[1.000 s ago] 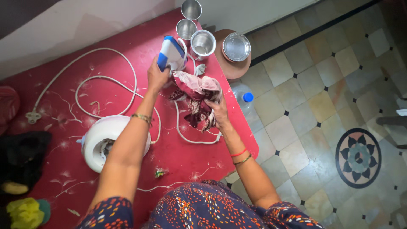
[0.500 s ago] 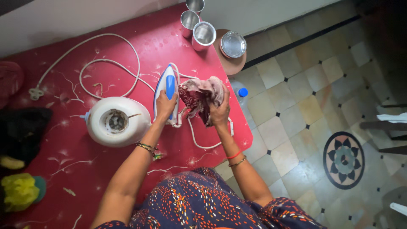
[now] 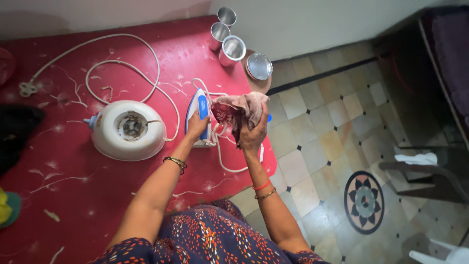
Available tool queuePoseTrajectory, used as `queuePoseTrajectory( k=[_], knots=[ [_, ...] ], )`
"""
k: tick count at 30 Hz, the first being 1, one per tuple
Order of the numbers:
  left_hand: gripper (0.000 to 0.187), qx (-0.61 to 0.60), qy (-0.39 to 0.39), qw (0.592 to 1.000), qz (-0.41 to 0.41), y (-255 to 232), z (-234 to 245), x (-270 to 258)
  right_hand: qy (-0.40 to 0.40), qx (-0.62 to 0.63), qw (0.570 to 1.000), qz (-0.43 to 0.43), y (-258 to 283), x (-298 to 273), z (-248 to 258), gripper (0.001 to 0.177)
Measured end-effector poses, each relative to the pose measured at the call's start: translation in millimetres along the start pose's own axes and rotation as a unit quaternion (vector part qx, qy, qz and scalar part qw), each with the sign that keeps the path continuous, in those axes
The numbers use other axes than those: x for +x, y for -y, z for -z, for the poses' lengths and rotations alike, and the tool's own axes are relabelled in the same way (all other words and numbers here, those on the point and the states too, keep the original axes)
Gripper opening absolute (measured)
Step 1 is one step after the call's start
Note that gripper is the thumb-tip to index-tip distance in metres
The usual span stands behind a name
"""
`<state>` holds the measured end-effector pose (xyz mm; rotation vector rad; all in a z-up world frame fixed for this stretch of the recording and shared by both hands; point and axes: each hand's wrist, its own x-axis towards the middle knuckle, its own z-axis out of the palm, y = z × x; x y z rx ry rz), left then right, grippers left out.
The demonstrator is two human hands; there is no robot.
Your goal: The person operates a portable electric blender on a surface, using a cloth to hold the components together and wiping parts of the device by hand.
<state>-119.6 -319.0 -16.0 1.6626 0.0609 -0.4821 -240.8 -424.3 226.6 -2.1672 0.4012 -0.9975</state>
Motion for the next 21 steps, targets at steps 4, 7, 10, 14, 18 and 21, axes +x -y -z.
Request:
queuePoseTrajectory(
  k=[4, 7, 10, 14, 18, 21],
  knots=[
    [0.049, 0.121, -0.062, 0.989, -0.061, 35, -5, 13, 0.063, -0.004, 0.998, -0.019, -18, 11, -20, 0.069],
    [0.05, 0.147, -0.112, 0.981, -0.054, 45, -2, 22, 0.155, -0.065, 0.985, 0.043, -32, 27, -63, 0.07],
    [0.053, -0.13, -0.141, 0.978, -0.084, 45, -3, 11, 0.277, -0.07, 0.949, 0.132, -52, 10, -97, 0.067],
    [0.06, -0.109, -0.272, 0.937, -0.192, -2, 18, -21, 0.376, 0.074, 0.916, 0.122, -82, -9, -108, 0.055],
    [0.069, 0.097, -0.279, 0.916, -0.271, -78, 28, -71, 0.428, 0.114, 0.896, 0.027, -116, -9, -104, 0.052],
    [0.067, 0.292, -0.155, 0.92, -0.212, -90, 39, -89, 0.477, 0.072, 0.865, 0.139, -129, -7, -107, 0.064]
  ],
)
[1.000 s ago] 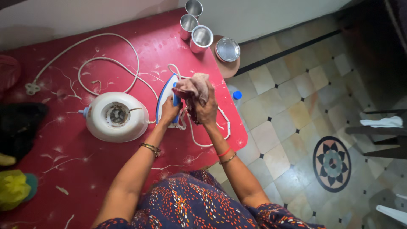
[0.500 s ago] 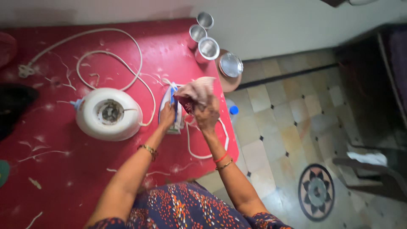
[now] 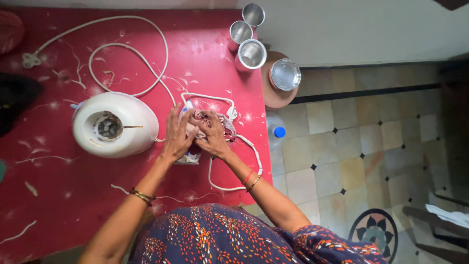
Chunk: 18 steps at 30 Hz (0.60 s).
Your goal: The person operates a portable electric blender on a surface, using a cloth to hold the components together and wiping parts of the device by hand.
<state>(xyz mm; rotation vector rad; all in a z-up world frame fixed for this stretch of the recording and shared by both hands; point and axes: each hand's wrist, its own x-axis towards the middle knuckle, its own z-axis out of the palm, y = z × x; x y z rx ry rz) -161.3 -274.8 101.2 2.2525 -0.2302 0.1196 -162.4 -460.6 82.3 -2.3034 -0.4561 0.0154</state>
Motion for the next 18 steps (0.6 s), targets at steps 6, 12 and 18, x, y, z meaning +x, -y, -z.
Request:
queuePoseTrajectory(
  k=[6, 12, 18],
  knots=[
    [0.089, -0.099, 0.13, 0.987, 0.002, 20, 9, -12, 0.108, -0.025, 0.993, 0.043, -3, 12, -15, 0.085],
    [0.07, -0.178, 0.134, 0.975, -0.021, 40, 2, -2, 0.086, 0.065, 0.994, 0.008, 6, 16, -23, 0.072],
    [0.047, -0.092, 0.064, 0.994, -0.006, 50, -19, 25, 0.033, 0.072, 0.996, -0.046, -11, 31, -34, 0.062]
  ],
)
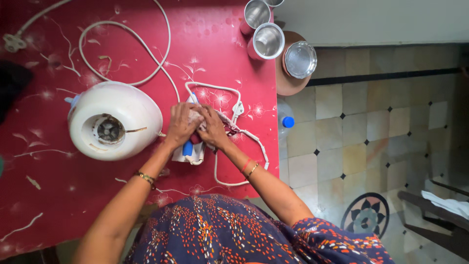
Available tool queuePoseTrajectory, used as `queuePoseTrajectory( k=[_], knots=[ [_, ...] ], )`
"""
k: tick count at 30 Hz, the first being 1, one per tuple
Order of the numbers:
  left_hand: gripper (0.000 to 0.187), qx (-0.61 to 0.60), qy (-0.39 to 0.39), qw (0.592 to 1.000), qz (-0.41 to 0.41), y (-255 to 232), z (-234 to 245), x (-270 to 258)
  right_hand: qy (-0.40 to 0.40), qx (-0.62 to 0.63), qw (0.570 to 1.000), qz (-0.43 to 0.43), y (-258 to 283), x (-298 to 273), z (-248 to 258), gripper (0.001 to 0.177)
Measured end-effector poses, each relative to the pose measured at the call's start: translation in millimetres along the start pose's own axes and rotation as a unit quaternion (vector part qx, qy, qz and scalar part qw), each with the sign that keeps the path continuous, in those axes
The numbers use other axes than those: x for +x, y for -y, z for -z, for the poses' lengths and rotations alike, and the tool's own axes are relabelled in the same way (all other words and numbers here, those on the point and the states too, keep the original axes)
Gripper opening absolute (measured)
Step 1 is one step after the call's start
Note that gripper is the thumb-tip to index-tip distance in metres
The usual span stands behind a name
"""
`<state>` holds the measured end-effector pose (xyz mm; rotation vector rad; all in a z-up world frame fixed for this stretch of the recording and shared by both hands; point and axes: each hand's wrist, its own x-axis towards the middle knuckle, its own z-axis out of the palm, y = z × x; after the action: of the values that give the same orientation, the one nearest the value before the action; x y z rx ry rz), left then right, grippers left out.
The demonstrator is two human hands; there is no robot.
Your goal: The person operates a portable electric blender on a surface, using a cloth to hold the components together and wiping parts of the device by hand.
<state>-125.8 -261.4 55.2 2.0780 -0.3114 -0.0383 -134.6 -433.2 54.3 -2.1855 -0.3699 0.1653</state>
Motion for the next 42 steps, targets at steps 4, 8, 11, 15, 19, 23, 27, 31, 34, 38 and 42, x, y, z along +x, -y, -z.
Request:
queuePoseTrajectory(
  k=[4, 8, 11, 15, 19, 23, 27, 31, 34, 38, 42],
  knots=[
    [0.042, 0.035, -0.018, 0.999, 0.013, 33, -22, 20, -0.005, -0.019, 0.999, -0.04, -30, 17, -6, 0.058],
    [0.043, 0.071, -0.003, 0.997, 0.022, 66, -36, 43, 0.049, 0.0, 0.998, -0.03, -66, 42, -6, 0.045],
    [0.046, 0.096, 0.041, 0.982, 0.155, 61, -28, 55, 0.127, -0.018, 0.992, -0.009, -69, 75, -2, 0.044],
    [0.045, 0.128, -0.026, 0.983, 0.127, 6, 6, 50, 0.121, -0.085, 0.989, -0.013, -4, 74, 35, 0.056],
    [0.042, 0.103, -0.053, 0.992, -0.047, -70, 48, -22, 0.067, -0.196, 0.976, 0.07, 86, 6, 72, 0.068],
    [0.06, 0.084, -0.013, 0.996, -0.012, -98, 52, -105, 0.104, -0.151, 0.979, 0.088, 115, -58, 51, 0.076],
    [0.082, 0.051, 0.029, 0.998, -0.003, -48, 35, -126, 0.078, -0.154, 0.975, 0.137, 92, -62, 2, 0.075],
    [0.086, 0.067, 0.052, 0.996, 0.014, -2, 28, -120, 0.049, -0.14, 0.983, 0.111, 70, -53, -25, 0.083],
    [0.084, 0.008, 0.051, 0.999, 0.016, 14, 21, -120, 0.066, -0.146, 0.984, 0.08, 62, -46, -33, 0.082],
    [0.078, -0.001, 0.057, 0.996, 0.075, 36, 5, -112, 0.108, -0.163, 0.98, 0.04, 60, -31, -26, 0.082],
    [0.071, -0.072, 0.052, 0.989, 0.114, 52, 0, -105, 0.157, -0.198, 0.967, -0.024, 69, -7, -22, 0.075]
  ],
)
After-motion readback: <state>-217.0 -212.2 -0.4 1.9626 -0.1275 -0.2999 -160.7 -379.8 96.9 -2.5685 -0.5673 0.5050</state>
